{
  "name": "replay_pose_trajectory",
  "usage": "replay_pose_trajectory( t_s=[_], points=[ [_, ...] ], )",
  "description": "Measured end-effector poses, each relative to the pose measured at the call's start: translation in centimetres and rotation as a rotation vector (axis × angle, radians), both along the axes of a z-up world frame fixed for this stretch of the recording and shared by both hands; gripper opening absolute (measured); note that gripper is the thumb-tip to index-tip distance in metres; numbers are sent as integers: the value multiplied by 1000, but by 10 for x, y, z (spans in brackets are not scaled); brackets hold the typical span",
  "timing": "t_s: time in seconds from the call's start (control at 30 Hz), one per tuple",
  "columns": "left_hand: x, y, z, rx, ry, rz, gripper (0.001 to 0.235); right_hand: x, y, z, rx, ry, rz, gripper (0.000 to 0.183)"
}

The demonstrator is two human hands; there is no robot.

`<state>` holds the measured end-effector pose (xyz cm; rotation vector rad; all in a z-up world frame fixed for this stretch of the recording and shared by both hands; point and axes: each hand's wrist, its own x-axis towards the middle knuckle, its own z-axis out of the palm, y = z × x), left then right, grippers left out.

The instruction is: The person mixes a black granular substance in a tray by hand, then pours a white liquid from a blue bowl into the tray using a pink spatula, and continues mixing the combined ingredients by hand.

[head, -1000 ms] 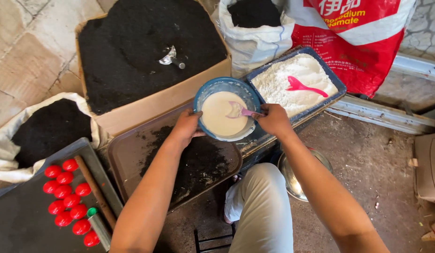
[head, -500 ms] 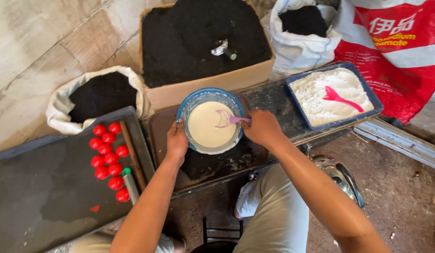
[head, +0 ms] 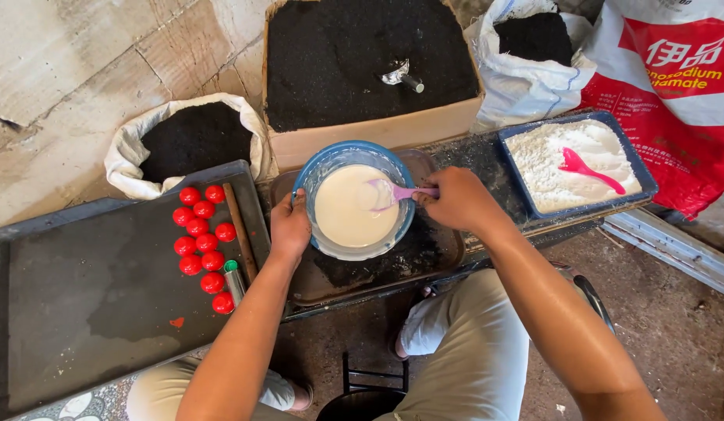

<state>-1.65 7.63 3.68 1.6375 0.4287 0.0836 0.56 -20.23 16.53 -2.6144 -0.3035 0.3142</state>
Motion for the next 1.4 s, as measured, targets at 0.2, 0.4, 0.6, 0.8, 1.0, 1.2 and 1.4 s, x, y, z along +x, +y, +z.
replay_pose_trajectory(
  t_s=[0.2,0.4,0.6,0.8,1.0,1.2,1.4],
  points=[
    [-2,-4,-1,27,-16,-31,40,-3,-11,-2,18,19,-20,29],
    [-3,-9,15,37,-14,-52,41,-7,-14,9,-28,7,-35,26],
    [-3,-11,13,36,-17,-50,40,-6,-15,21,-127,-21,-13,26],
    [0,-11,11,35,-34,-53,40,-2,-20,17,-157,-60,19,25],
    [6,-10,9,77,-33,-48,39,5,-24,10,-220,-91,34,26],
    [7,-9,10,122,-48,-48,39,3,-22,27,-243,-117,44,30],
    [8,-8,5,167,-55,-51,40,4,-19,48,-327,-147,77,29]
  ],
)
